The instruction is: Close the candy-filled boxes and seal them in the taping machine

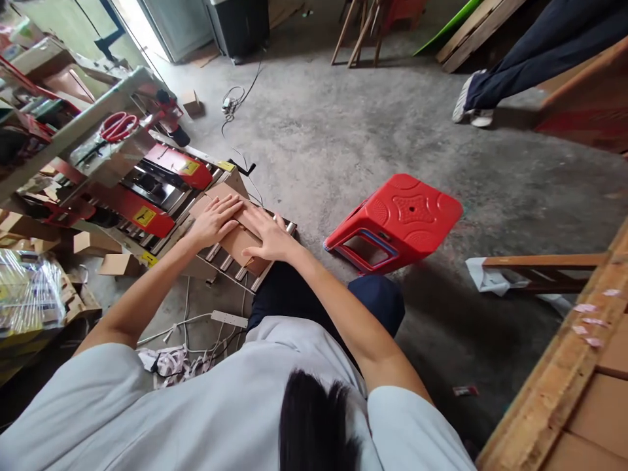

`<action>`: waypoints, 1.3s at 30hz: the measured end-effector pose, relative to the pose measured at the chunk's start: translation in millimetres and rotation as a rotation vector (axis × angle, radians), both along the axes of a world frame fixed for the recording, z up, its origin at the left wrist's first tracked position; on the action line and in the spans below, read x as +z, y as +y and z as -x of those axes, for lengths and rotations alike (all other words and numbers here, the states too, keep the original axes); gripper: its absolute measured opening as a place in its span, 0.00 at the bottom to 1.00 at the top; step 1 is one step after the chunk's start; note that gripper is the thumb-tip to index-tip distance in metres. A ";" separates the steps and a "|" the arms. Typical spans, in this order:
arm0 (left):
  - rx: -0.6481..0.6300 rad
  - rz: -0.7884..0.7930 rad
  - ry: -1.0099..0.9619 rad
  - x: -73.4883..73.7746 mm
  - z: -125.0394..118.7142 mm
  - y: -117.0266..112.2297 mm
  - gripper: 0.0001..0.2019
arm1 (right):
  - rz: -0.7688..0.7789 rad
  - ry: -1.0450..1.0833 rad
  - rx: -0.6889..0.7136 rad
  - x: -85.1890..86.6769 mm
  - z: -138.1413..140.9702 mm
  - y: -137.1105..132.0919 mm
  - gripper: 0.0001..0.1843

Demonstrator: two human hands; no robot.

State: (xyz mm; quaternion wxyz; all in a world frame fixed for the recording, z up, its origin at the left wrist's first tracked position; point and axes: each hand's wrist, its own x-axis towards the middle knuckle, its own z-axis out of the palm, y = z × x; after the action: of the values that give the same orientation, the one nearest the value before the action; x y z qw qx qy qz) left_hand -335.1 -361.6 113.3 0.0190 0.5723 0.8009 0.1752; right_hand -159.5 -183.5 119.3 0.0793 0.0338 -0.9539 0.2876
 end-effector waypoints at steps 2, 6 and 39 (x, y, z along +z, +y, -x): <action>0.049 -0.021 -0.019 -4.3 6.8 -0.1 0.31 | 0.066 0.155 -0.163 -11.0 -25.5 -9.6 0.33; 0.079 -0.082 -0.061 -1.6 11.5 1.4 0.29 | 0.162 0.217 -0.288 -36.6 -57.6 -43.7 0.11; 0.154 -0.214 0.021 13.0 3.3 6.9 0.08 | 0.029 -0.131 -0.137 1.4 8.6 -72.4 0.16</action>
State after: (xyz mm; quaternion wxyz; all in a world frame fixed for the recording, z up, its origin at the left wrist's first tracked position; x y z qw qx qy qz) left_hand -338.5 -354.8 126.2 -0.0641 0.5096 0.8193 0.2548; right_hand -168.1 -255.9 120.7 0.0368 -0.0518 -0.9528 0.2969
